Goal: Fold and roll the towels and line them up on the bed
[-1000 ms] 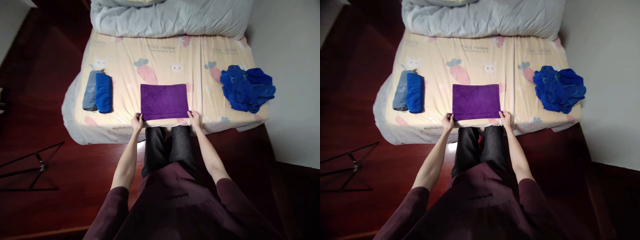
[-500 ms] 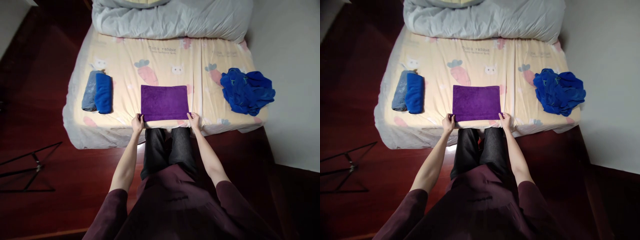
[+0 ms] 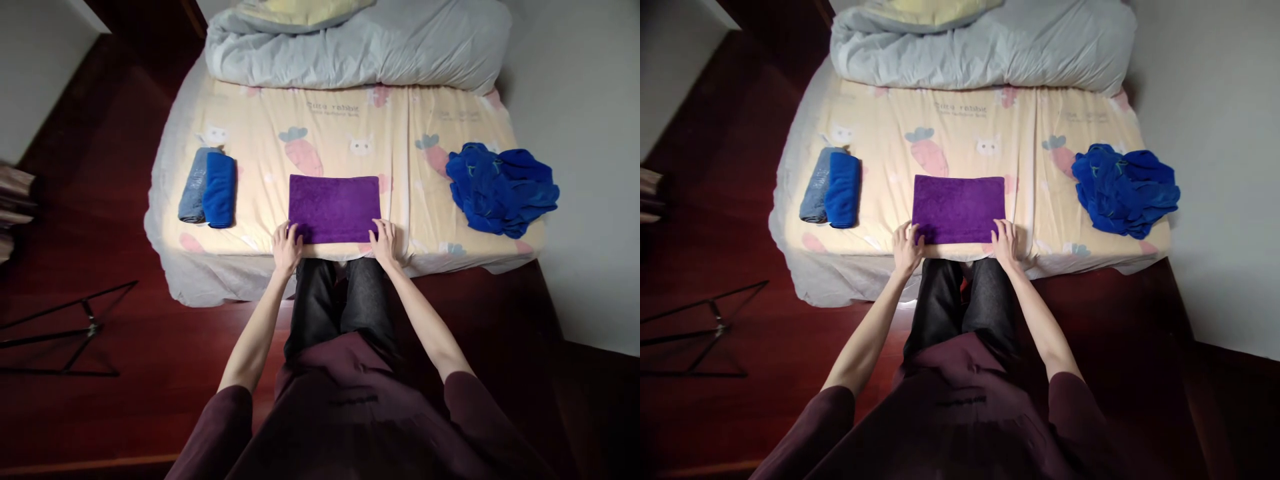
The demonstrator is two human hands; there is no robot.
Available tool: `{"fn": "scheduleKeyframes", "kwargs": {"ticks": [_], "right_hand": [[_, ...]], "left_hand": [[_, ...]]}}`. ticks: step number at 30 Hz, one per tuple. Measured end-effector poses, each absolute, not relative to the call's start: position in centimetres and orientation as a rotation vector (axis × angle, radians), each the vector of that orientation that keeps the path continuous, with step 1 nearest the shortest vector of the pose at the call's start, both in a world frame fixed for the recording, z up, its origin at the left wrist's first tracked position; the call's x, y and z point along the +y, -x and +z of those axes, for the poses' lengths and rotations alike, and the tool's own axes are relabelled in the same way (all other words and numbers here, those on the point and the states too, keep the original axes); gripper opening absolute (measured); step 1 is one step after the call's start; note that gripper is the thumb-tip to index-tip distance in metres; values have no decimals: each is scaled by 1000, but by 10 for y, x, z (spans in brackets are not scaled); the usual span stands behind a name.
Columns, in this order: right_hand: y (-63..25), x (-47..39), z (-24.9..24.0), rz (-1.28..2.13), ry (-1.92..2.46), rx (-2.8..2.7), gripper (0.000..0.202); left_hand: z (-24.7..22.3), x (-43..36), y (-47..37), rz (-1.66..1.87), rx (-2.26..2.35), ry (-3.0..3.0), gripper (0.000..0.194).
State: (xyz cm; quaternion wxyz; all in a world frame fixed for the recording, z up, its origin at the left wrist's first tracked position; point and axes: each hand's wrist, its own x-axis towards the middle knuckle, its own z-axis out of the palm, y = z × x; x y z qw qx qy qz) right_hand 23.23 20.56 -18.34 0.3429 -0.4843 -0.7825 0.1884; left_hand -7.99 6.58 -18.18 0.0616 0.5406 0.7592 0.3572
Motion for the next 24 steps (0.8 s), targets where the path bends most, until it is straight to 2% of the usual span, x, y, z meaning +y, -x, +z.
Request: {"fn": "scheduleKeyframes", "kwargs": {"ticks": [4,8,17,24], "right_hand": [[-218,191,-168,499,924,-2458,38],[-220,193,-177,525,866,-2637,44],[-237,208,-199,614,839,-2680,56],[-247,233,-203,575,807,-2730,73]], "left_hand": [[-178,73,71,633,2011,-2015,48],[-185,80,79,401,2006,-2049,59],[-200,81,104,349,1907,-2134,67],[-202,81,129,410,1864,-2152,65]]}}
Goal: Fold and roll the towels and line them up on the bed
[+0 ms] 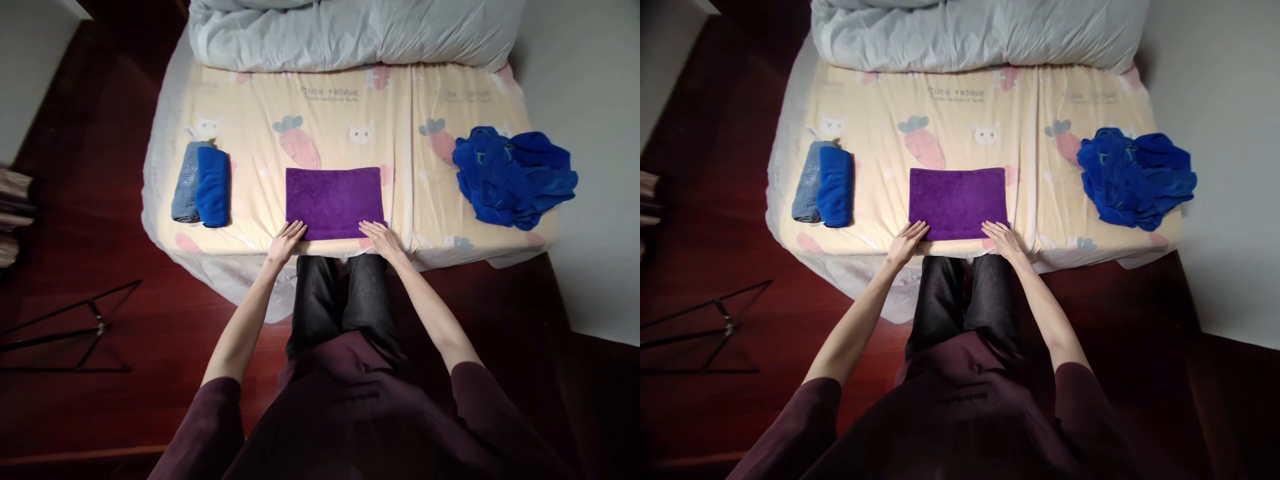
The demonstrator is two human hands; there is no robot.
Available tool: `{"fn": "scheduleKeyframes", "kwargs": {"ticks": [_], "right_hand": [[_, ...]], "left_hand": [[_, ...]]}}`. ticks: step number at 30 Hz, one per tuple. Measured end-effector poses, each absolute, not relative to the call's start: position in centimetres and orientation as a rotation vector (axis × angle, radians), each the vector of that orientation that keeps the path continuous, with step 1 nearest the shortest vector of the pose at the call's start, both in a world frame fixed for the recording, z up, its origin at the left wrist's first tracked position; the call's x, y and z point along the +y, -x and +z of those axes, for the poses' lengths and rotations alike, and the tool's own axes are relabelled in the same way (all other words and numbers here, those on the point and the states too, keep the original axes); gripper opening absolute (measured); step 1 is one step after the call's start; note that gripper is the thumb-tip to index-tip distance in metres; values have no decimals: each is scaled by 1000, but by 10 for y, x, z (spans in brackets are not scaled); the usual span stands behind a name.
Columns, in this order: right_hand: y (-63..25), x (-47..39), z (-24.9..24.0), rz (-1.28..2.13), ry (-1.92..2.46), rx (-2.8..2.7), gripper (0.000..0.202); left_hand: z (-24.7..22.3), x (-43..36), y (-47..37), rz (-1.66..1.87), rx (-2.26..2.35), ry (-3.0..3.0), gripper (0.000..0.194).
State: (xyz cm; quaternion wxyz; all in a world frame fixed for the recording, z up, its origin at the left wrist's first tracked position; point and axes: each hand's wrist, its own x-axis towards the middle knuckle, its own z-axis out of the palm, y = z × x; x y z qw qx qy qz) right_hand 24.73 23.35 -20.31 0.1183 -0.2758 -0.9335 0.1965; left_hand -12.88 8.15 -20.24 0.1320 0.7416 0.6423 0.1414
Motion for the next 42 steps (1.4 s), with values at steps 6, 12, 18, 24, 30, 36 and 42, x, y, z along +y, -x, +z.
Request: {"fn": "scheduleKeyframes", "kwargs": {"ticks": [6,12,18,24,30,36,42], "right_hand": [[-262,242,-205,500,966,-2645,65],[-274,237,-203,530,964,-2585,60],[-286,223,-199,615,903,-2565,60],[-294,211,-193,792,958,-2415,58],[-282,218,-197,1115,1195,-1949,51],[-275,226,-203,1191,1182,-1759,35],[-276,234,-207,1234,1274,-1602,27]], "left_hand": [[-203,75,140,459,1864,-2128,56],[-199,67,139,480,1830,-2122,54],[-196,50,134,503,1789,-2096,61],[-200,40,132,774,1765,-1878,67],[-200,46,133,1088,1862,-1415,50],[-201,54,132,1182,1805,-1231,51],[-208,61,132,1320,1809,-1073,52]]}}
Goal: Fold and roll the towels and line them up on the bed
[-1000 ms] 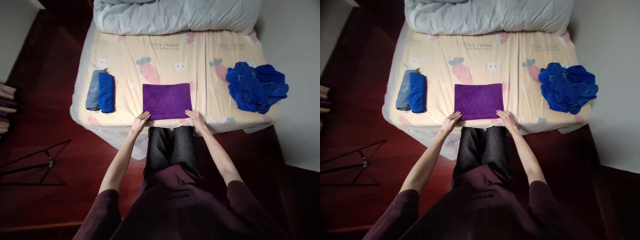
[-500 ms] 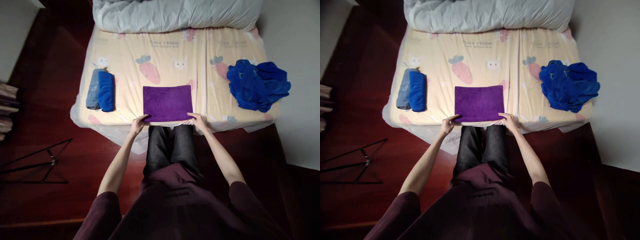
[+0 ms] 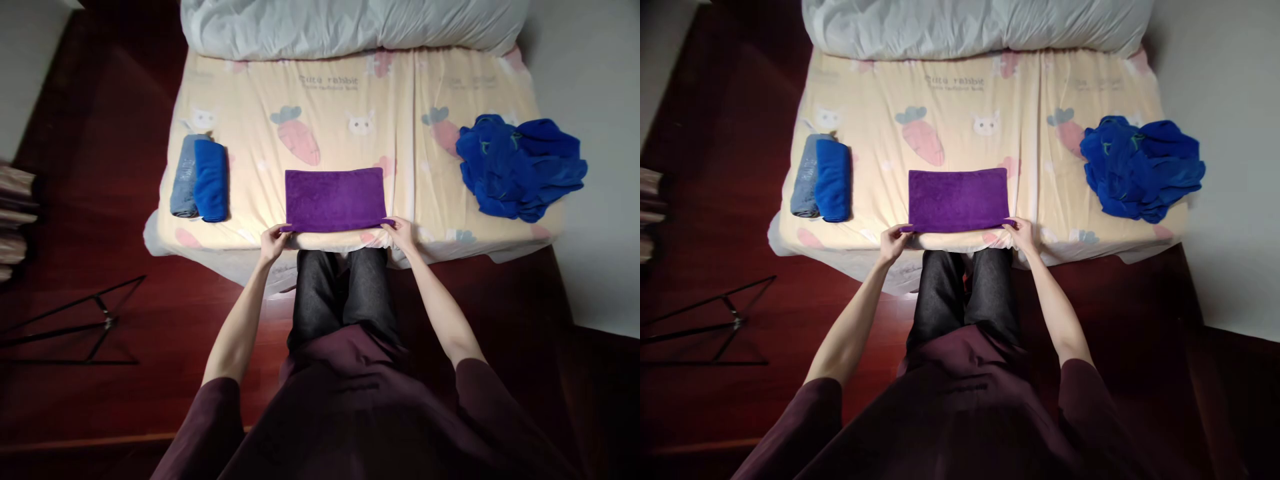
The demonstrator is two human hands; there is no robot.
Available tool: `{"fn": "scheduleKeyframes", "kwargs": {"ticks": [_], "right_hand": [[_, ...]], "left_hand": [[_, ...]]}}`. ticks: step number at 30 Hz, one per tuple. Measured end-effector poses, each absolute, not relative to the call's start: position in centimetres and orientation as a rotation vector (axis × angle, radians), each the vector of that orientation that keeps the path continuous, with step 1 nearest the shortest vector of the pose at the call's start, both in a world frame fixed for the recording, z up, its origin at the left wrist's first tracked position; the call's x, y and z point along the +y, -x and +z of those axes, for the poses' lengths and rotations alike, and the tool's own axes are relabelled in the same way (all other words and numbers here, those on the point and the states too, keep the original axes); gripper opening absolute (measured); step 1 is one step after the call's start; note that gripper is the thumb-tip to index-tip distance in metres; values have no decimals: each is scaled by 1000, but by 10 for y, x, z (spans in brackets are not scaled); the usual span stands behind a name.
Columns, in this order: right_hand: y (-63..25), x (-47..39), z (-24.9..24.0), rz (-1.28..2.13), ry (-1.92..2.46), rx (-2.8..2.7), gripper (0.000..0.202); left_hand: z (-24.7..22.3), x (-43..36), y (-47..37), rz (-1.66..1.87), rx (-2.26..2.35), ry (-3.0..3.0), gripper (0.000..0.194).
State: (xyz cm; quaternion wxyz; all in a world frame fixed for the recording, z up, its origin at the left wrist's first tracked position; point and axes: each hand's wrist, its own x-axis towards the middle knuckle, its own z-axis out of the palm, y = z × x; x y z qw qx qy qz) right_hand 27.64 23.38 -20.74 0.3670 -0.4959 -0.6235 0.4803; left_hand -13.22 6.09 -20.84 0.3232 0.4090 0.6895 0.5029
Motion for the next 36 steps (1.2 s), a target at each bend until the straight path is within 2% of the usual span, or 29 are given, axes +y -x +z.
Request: {"fn": "scheduleKeyframes", "kwargs": {"ticks": [17,26,36], "right_hand": [[-284,243,-216,1275,1284,-1561,59],[-282,249,-215,1294,1313,-1631,61],[-277,246,-210,1143,1375,-1681,66]], "left_hand": [[-216,63,137,1352,1882,-985,53],[-218,65,140,1264,1915,-1002,46],[-218,72,144,1178,1951,-951,38]]}}
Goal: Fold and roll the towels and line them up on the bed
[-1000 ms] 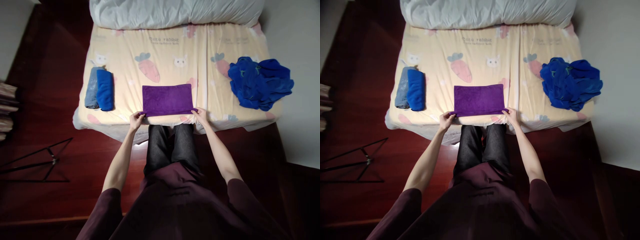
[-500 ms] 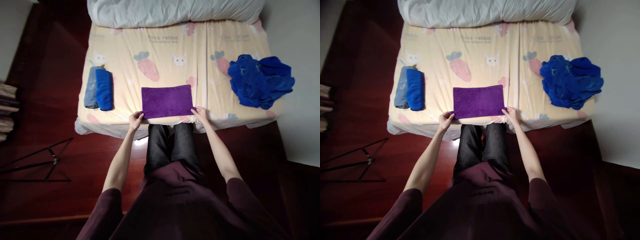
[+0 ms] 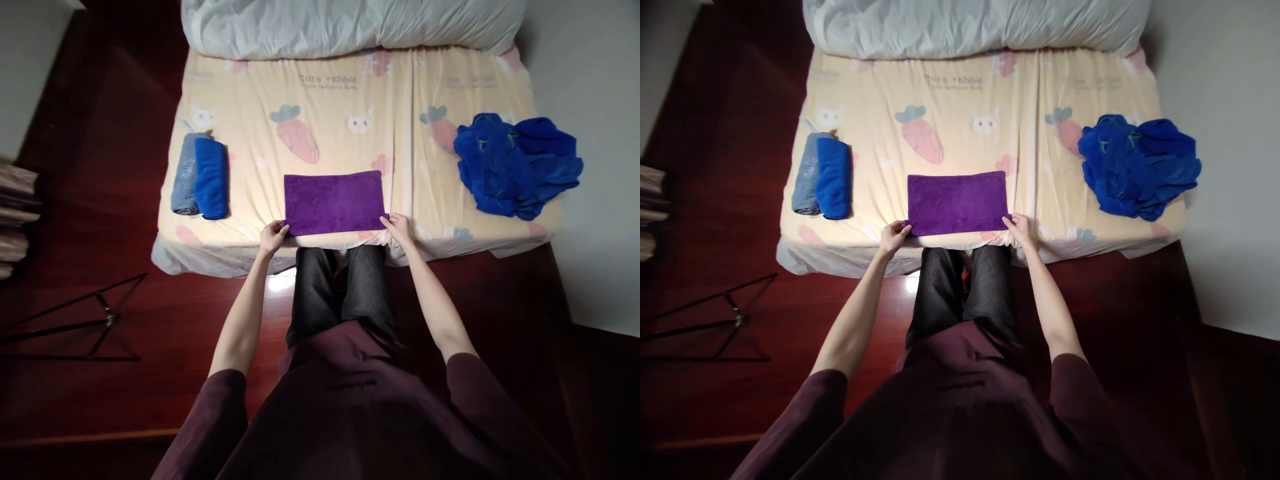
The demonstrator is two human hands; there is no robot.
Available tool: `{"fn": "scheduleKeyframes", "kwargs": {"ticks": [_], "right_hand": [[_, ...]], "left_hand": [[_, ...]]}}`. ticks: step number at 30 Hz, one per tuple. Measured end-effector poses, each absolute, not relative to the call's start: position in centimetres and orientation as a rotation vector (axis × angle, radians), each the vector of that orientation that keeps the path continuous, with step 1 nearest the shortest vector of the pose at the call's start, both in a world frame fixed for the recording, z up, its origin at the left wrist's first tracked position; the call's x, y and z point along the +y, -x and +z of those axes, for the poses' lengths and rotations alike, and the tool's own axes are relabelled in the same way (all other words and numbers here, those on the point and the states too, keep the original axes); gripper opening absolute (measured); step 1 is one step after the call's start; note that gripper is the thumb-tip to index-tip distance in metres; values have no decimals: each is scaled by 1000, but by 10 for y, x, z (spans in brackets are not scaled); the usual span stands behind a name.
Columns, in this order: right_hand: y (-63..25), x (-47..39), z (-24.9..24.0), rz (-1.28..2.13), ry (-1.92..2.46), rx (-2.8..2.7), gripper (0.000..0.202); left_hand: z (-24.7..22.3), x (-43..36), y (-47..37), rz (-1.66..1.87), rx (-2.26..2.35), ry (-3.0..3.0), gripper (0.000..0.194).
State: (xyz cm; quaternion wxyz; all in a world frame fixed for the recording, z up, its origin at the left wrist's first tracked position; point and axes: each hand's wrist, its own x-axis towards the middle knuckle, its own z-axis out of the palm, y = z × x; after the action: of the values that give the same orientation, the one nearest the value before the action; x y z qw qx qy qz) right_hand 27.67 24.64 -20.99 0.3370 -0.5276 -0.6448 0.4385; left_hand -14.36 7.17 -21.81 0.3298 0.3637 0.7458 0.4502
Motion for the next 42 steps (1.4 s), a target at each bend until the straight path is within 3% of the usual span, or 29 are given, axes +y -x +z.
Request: {"fn": "scheduleKeyframes", "kwargs": {"ticks": [11,17,20,24,29,34,42], "right_hand": [[-281,246,-212,1116,1408,-1659,56],[-271,240,-211,1070,1461,-1585,34],[-273,234,-198,863,1454,-1742,22],[-273,225,-173,587,1221,-2055,28],[-263,216,-164,627,933,-2414,33],[-266,211,-175,599,983,-2604,44],[-258,218,-180,466,1107,-2725,57]], "left_hand": [[-215,71,137,1138,2060,-1011,29],[-207,63,121,1158,2137,-1068,27],[-197,55,113,1182,2218,-1219,32],[-177,50,98,1037,2267,-1681,42],[-164,57,80,654,1992,-2023,48],[-170,59,76,417,1983,-2022,58],[-183,67,78,370,2079,-2024,64]]}}
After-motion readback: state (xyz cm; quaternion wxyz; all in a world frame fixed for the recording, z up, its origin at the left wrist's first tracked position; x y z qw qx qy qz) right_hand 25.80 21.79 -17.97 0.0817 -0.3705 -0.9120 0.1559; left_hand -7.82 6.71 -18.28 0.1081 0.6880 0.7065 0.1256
